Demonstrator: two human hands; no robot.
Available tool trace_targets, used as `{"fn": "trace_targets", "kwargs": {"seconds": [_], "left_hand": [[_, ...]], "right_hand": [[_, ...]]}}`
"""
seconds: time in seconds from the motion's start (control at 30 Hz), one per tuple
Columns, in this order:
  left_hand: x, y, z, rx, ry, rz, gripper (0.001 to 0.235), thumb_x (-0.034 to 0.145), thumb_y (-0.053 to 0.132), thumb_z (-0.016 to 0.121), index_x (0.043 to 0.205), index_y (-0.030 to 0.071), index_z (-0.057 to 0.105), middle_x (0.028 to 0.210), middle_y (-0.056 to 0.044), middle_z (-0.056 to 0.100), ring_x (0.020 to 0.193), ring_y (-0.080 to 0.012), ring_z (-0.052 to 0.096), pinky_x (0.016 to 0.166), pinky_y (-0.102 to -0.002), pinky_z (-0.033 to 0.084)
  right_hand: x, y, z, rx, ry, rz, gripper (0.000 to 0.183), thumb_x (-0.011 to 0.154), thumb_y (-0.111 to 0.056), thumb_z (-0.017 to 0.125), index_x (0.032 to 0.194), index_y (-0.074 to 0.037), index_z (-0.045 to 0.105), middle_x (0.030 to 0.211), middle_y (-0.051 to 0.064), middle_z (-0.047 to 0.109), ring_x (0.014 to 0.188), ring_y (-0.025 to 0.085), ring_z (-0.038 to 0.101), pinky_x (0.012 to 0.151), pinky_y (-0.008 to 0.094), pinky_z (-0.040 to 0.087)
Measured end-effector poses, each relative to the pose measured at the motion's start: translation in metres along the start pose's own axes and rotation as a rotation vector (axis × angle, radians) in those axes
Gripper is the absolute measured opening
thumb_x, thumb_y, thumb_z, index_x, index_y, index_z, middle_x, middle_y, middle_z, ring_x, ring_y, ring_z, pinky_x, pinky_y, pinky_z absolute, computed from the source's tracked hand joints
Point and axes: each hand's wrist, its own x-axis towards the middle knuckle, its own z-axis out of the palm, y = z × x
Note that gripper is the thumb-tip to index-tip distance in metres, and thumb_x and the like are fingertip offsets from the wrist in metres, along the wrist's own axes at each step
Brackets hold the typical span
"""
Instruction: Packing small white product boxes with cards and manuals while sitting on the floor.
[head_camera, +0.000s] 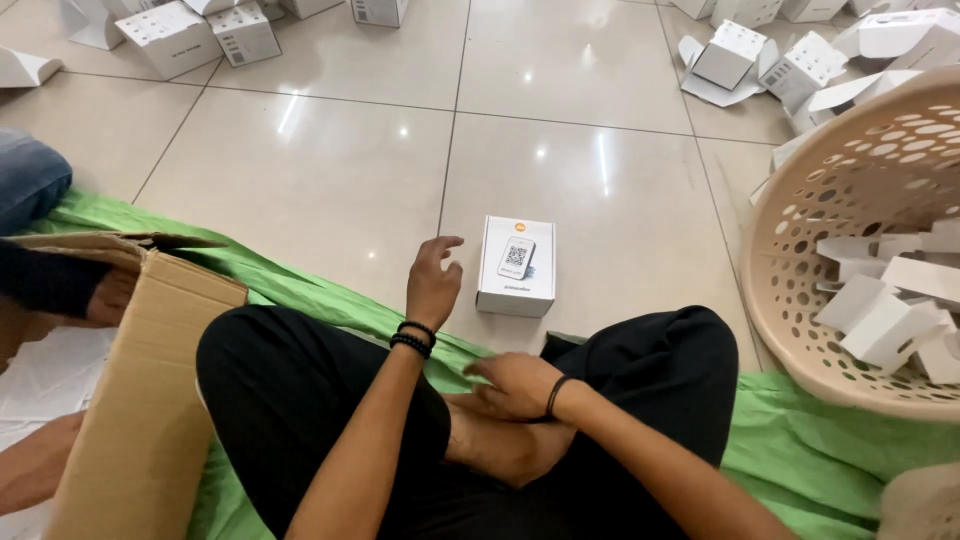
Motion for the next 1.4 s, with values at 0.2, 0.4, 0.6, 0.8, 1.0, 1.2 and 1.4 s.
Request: {"fn": "trace_targets", "kwargs": {"seconds": [0.2,0.4,0.6,0.8,1.0,1.2,1.4], "left_hand": [[-0.001,0.014,-0.011,-0.325,0.018,-0.367,0.029,0.093,0.012,0.06,0.12,0.007,0.069,0.119,-0.007,0.073,0.102,-0.0209,0.071,0.089,-0.034,0.057],[-0.017,0.005,0.002,-0.227,-0.13,-0.325,0.03,0.09,0.014,0.066,0.119,0.006,0.068,0.119,-0.009,0.07,0.094,-0.0229,0.072,0.084,-0.036,0.058],[-0.008,0.002,0.02,-0.22,-0.134,-0.262,0.028,0.092,0.017,0.064,0.119,0.008,0.068,0.121,-0.01,0.071,0.098,-0.024,0.072,0.087,-0.036,0.057],[0.025,-0.012,0.073,-0.045,-0.3,-0.264,0.035,0.091,0.025,0.067,0.123,0.011,0.066,0.125,-0.011,0.066,0.11,-0.0284,0.066,0.096,-0.041,0.054],[0.035,-0.015,0.126,0.182,-0.544,-0.297,0.047,0.089,0.031,0.068,0.133,0.015,0.06,0.139,-0.013,0.057,0.128,-0.0343,0.053,0.106,-0.047,0.046],[0.046,-0.009,0.177,0.309,-0.6,-0.156,0.051,0.087,0.028,0.069,0.134,0.014,0.059,0.151,-0.01,0.05,0.144,-0.0304,0.04,0.117,-0.046,0.036],[0.09,0.001,0.242,0.377,-0.624,0.052,0.052,0.09,0.028,0.067,0.137,0.012,0.055,0.157,-0.013,0.037,0.15,-0.0313,0.028,0.124,-0.048,0.021]], "right_hand": [[0.094,0.082,-0.096,-0.53,0.056,0.567,0.076,0.093,-0.047,0.066,0.16,-0.021,0.042,0.162,0.007,0.045,0.151,0.026,0.041,0.126,0.075,0.012],[0.167,0.12,0.005,-0.204,0.028,0.353,0.096,0.082,-0.062,0.067,0.161,-0.031,0.022,0.173,0.004,0.007,0.159,0.028,0.008,0.121,0.065,0.016],[0.153,0.137,0.048,-0.333,0.251,0.238,0.077,0.095,-0.056,0.062,0.156,-0.02,0.032,0.169,0.008,0.016,0.154,0.03,0.017,0.119,0.065,0.021],[0.133,0.189,-0.033,-0.054,0.164,0.353,0.07,0.089,-0.042,0.07,0.151,-0.019,0.046,0.155,0.009,0.047,0.141,0.031,0.047,0.114,0.045,0.043],[0.081,0.26,-0.105,-0.106,0.017,0.636,0.068,0.095,-0.046,0.065,0.155,-0.024,0.042,0.155,0.009,0.048,0.138,0.031,0.051,0.113,0.048,0.046],[0.035,0.342,-0.153,-0.078,0.049,0.772,0.068,0.096,-0.045,0.064,0.156,-0.024,0.039,0.156,0.007,0.048,0.14,0.029,0.05,0.112,0.048,0.047],[0.038,0.452,-0.157,-0.08,0.204,0.852,0.072,0.092,-0.042,0.067,0.155,-0.022,0.038,0.166,0.005,0.029,0.151,0.026,0.03,0.117,0.044,0.038]]}}
